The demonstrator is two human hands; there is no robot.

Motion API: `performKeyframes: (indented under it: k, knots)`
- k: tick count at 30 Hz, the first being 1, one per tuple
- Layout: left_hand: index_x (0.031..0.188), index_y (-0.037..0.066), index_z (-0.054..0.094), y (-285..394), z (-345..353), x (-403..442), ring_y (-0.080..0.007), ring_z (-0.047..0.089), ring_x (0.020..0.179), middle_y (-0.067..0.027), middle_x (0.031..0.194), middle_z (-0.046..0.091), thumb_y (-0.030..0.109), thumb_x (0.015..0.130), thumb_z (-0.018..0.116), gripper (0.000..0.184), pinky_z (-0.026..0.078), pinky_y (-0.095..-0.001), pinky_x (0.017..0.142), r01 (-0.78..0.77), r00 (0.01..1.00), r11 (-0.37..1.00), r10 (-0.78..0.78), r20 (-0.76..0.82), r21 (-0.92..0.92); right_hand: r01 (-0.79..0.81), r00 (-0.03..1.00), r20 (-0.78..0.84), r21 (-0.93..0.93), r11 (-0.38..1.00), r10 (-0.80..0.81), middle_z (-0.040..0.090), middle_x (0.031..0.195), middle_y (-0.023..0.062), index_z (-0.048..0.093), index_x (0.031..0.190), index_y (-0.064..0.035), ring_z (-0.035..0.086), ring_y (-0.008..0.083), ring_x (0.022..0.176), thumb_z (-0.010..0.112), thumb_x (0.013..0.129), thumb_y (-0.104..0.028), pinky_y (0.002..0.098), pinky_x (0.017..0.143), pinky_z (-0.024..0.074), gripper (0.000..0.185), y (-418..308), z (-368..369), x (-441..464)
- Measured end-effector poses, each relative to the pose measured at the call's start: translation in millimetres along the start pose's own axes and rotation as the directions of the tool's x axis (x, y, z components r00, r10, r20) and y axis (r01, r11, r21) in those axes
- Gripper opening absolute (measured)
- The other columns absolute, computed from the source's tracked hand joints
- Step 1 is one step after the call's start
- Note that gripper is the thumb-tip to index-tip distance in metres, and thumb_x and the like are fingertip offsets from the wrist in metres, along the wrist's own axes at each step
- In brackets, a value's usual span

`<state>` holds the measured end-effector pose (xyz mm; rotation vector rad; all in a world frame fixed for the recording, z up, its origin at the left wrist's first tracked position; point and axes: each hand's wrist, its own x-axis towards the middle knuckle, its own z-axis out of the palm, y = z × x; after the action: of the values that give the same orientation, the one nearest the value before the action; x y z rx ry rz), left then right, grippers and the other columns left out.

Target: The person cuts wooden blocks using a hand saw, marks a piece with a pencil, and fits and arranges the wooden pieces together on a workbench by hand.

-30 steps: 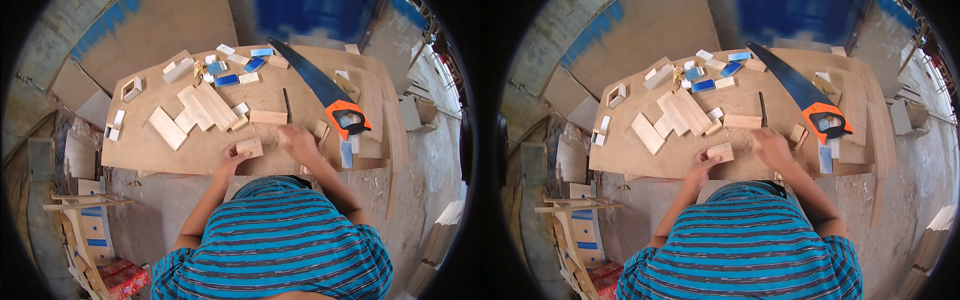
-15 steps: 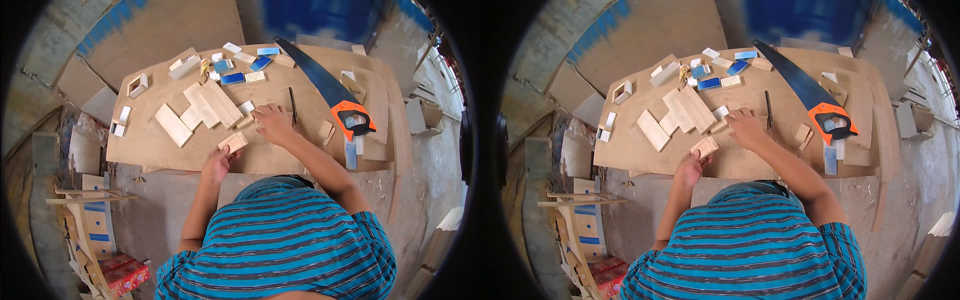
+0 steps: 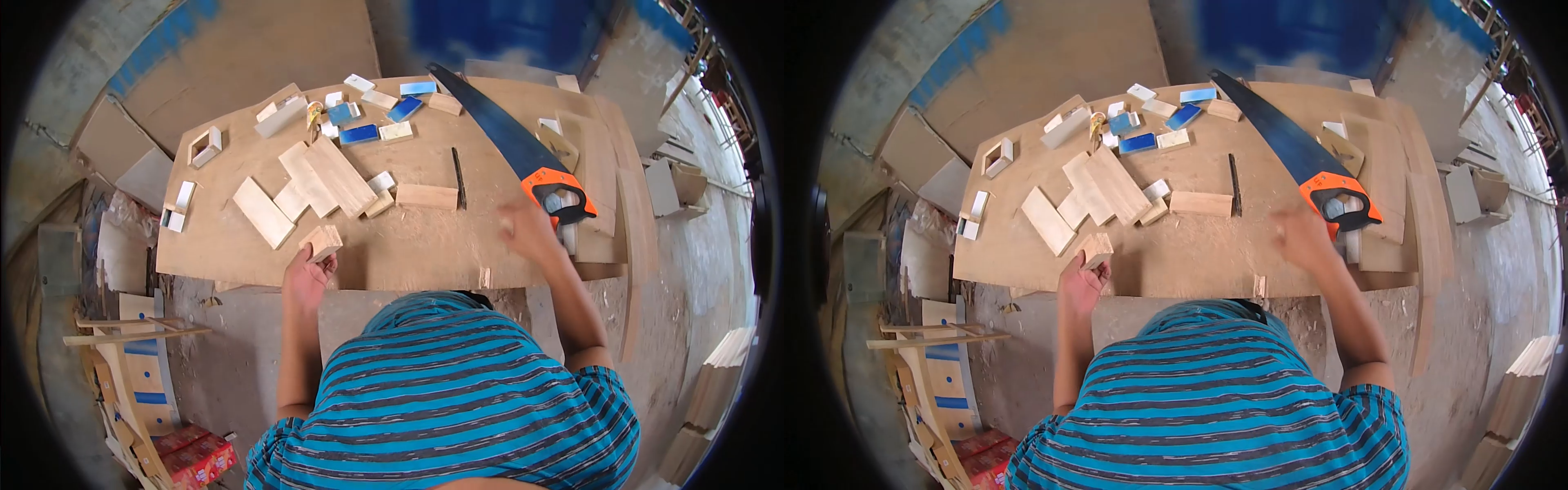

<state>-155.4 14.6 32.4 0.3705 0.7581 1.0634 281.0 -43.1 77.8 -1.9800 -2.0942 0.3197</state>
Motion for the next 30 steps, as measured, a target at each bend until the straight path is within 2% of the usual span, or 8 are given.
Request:
performKeyframes:
  k: [5,8,11,14,17,22,27,30]
  knots:
    - [0.117,0.0,0.053,2.3,19.6,13.8,-0.0247,0.062,0.097,-0.0152,0.112,0.063,0.021,0.097,0.049,0.029,0.051,-0.0359,0.084,-0.025,0.997,0.999,0.028,0.077,-0.036,0.016,0.994,0.107,0.131,0.991,-0.03,0.063,0.099,0.0133,0.065,0.099,-0.0068,0.062,0.0344,0.094,0.079,0.062,-0.02,0.0424,0.079,0.05,0.042,-50.6,15.1,-38.7]
    - [0.119,0.002,0.051,-0.1,31.8,17.5,-0.0259,0.061,0.097,-0.0169,0.111,0.062,0.024,0.099,0.046,0.03,0.051,-0.0376,0.086,-0.037,0.999,0.999,0.037,0.031,-0.015,0.015,0.974,0.205,0.368,0.93,-0.097,0.06,0.094,0.0127,0.064,0.092,-0.0072,0.062,0.034,0.09,0.076,0.064,-0.013,0.044,0.076,0.0496,0.031,-30.6,31.7,-29.1]
    - [0.123,0.001,0.05,-3.1,35.0,16.6,-0.0231,0.061,0.1,-0.014,0.113,0.062,0.02,0.096,0.052,0.033,0.052,-0.0347,0.086,-0.085,0.996,0.995,0.084,0.032,0.046,0.103,0.989,0.071,0.303,0.947,-0.13,0.059,0.096,0.0126,0.064,0.091,-0.0085,0.062,0.0339,0.086,0.071,0.066,-0.006,0.0456,0.075,0.0495,0.026,-11.7,44.8,-5.3]
    - [0.123,0.002,0.05,-6.8,34.4,10.4,-0.0216,0.062,0.1,-0.012,0.113,0.063,0.017,0.094,0.057,0.034,0.052,-0.0327,0.086,-0.112,0.994,0.987,0.112,0.012,0.119,-0.006,0.999,-0.051,0.086,0.996,0.01,0.059,0.097,0.0118,0.066,0.093,-0.0076,0.061,0.0333,0.089,0.069,0.067,-0.004,0.0453,0.078,0.0489,0.026,-19.9,27.4,26.2]
    - [0.123,0.003,0.051,-11.2,22.5,5.2,-0.0202,0.063,0.099,-0.0106,0.112,0.063,0.017,0.092,0.06,0.035,0.052,-0.0308,0.085,-0.08,0.996,0.983,0.087,-0.032,0.164,0.078,0.974,-0.205,-0.107,0.991,-0.099,0.06,0.103,0.0114,0.066,0.1,-0.0074,0.058,0.0321,0.098,0.071,0.069,-0.008,0.0438,0.084,0.0478,0.031,-44.0,10.3,50.0]
    - [0.124,0.003,0.05,-16.7,22.7,-7.8,-0.0198,0.063,0.099,-0.0097,0.112,0.064,0.018,0.09,0.062,0.039,0.053,-0.0292,0.084,-0.079,0.992,0.985,0.093,-0.081,0.155,0.431,0.902,-0.102,0.265,0.862,-0.419,0.059,0.116,0.0151,0.059,0.121,-0.0086,0.055,0.0352,0.108,0.074,0.075,-0.026,0.0433,0.093,0.0453,0.051,-125.0,16.0,90.0]
    - [0.123,0.001,0.049,-3.9,16.5,-26.9,-0.0191,0.063,0.098,-0.0089,0.109,0.064,0.017,0.09,0.062,0.038,0.052,-0.0304,0.087,-0.172,0.976,0.979,0.184,-0.118,0.107,0.22,0.975,-0.053,0.142,0.965,-0.215,0.058,0.119,0.0192,0.045,0.136,-0.0051,0.056,0.0352,0.11,0.072,0.076,-0.038,0.0426,0.094,0.0461,0.073,-176.0,61.7,161.9]
    - [0.125,0.0,0.047,5.7,-2.4,-40.9,-0.0196,0.064,0.097,-0.0096,0.11,0.063,0.017,0.091,0.062,0.041,0.053,-0.0301,0.085,-0.242,0.953,0.968,0.25,-0.169,0.069,0.116,0.977,0.169,0.098,0.988,-0.131,0.055,0.125,0.0223,0.037,0.141,-0.0041,0.056,0.0354,0.112,0.071,0.077,-0.04,0.0442,0.094,0.0459,0.081,-184.5,72.5,190.9]
